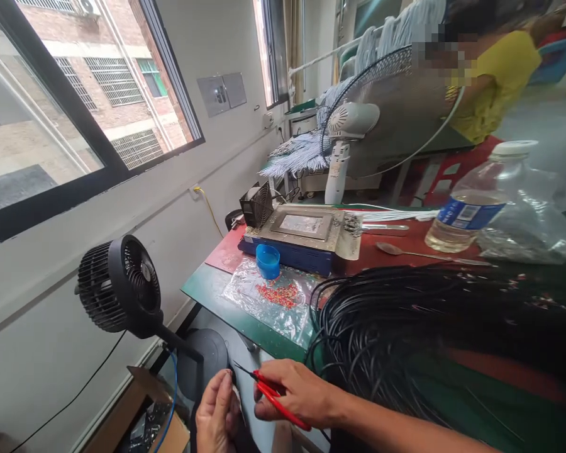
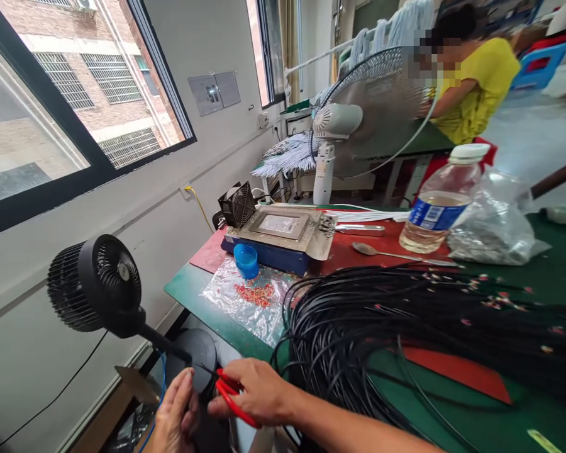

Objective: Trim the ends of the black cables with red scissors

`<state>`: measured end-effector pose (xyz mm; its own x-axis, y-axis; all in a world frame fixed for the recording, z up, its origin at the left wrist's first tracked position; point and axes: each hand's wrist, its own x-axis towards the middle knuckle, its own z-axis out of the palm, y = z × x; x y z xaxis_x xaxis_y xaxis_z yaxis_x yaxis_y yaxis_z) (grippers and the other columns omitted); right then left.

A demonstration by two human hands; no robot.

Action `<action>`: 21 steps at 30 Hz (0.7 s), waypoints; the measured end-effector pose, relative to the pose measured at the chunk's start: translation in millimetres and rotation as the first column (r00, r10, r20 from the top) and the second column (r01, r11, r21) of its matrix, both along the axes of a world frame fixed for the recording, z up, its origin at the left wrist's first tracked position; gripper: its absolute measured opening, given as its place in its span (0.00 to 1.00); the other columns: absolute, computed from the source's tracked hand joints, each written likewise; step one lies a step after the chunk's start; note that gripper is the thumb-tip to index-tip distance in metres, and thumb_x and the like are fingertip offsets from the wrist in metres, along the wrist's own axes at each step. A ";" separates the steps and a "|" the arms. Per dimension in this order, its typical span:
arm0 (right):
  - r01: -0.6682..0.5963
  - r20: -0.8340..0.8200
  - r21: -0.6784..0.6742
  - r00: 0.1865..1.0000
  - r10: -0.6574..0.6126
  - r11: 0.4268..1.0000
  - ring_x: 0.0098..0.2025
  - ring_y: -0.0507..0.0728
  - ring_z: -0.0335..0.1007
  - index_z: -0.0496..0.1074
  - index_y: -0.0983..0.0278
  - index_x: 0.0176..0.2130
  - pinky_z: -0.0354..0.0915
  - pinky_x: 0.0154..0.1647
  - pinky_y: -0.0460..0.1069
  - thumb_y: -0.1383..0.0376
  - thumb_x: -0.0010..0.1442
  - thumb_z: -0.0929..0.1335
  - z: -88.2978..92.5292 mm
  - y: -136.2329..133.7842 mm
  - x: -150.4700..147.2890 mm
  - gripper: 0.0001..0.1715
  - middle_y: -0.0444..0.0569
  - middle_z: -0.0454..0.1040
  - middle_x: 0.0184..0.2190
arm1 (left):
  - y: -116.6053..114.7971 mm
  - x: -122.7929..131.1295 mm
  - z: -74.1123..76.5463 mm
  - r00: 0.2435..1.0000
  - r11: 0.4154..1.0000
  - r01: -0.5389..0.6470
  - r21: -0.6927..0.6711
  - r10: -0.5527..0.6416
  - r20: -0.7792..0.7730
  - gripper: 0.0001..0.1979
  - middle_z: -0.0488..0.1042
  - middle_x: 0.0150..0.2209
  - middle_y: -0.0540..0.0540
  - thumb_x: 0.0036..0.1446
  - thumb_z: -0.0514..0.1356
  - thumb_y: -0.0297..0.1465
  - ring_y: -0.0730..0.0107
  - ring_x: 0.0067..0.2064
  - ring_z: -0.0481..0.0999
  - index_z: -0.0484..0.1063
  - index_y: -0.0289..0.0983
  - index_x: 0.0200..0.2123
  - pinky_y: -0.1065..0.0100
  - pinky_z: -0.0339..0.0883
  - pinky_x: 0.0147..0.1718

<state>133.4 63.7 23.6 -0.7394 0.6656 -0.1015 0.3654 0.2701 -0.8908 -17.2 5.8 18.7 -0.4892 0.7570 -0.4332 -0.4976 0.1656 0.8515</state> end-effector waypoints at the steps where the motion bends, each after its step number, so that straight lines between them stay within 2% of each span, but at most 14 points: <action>1: -0.002 0.037 0.000 0.999 0.002 1.000 0.27 0.48 0.55 0.71 0.65 0.31 0.48 0.24 0.42 0.53 0.48 0.68 -0.3 -0.4 0.1 0.18 0.41 0.63 0.24 | 0.3 -0.4 -1.0 1.000 1.000 -0.002 0.002 0.002 -0.020 0.21 0.58 0.09 0.59 0.26 0.68 0.39 0.91 0.11 0.47 0.73 0.35 0.27 0.82 0.37 0.12; 4: 0.015 0.081 -0.022 0.997 -0.013 1.000 0.24 0.47 0.52 0.67 0.65 0.24 0.45 0.23 0.42 0.52 0.47 0.68 -2.3 -0.4 0.3 0.18 0.39 0.59 0.20 | 0.9 -0.3 -6.5 0.996 1.000 0.012 -0.014 -0.013 -0.085 0.20 0.60 0.09 0.58 0.29 0.68 0.38 0.90 0.12 0.49 0.73 0.36 0.28 0.82 0.41 0.12; 8: 0.037 0.063 0.016 0.997 -0.038 0.999 0.21 0.46 0.46 0.59 0.66 0.18 0.42 0.21 0.43 0.51 0.49 0.66 -6.1 0.1 0.6 0.23 0.38 0.50 0.16 | 0.7 -1.4 -12.4 0.968 0.996 0.016 -0.091 -0.038 -0.248 0.18 0.66 0.13 0.55 0.32 0.66 0.38 0.85 0.17 0.59 0.74 0.35 0.30 0.82 0.52 0.16; 12: 0.054 0.026 0.052 0.998 -0.055 0.997 0.19 0.45 0.41 0.55 0.66 0.16 0.40 0.20 0.43 0.51 0.50 0.65 -10.6 -0.1 0.8 0.26 0.38 0.44 0.15 | 1.2 -2.9 -13.8 0.948 0.998 0.024 -0.062 -0.042 -0.317 0.18 0.68 0.15 0.55 0.32 0.66 0.38 0.83 0.18 0.63 0.74 0.35 0.28 0.80 0.58 0.19; 18: 0.110 0.040 0.107 0.993 -0.114 0.988 0.18 0.45 0.38 0.52 0.67 0.14 0.39 0.19 0.44 0.60 0.50 0.66 -12.9 -1.4 -1.6 0.23 0.38 0.41 0.13 | 3.6 -4.1 -17.8 0.913 0.997 0.045 -0.069 -0.070 -0.403 0.18 0.72 0.18 0.52 0.31 0.66 0.39 0.80 0.20 0.65 0.75 0.35 0.28 0.78 0.61 0.21; 21: 0.159 -0.030 -0.007 0.987 -0.159 0.987 0.16 0.44 0.42 0.56 0.67 0.13 0.41 0.18 0.43 0.62 0.49 0.66 -12.9 0.8 -2.5 0.21 0.37 0.46 0.11 | 3.4 -2.6 -19.8 0.916 0.994 0.085 -0.067 -0.104 -0.387 0.18 0.69 0.15 0.52 0.32 0.66 0.39 0.78 0.20 0.64 0.75 0.34 0.29 0.76 0.59 0.19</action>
<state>130.9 64.5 10.7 -0.6267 0.7747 -0.0836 0.3759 0.2067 -0.9033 -19.7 9.2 -1.1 -0.5539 0.7911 -0.2595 -0.1079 0.2408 0.9646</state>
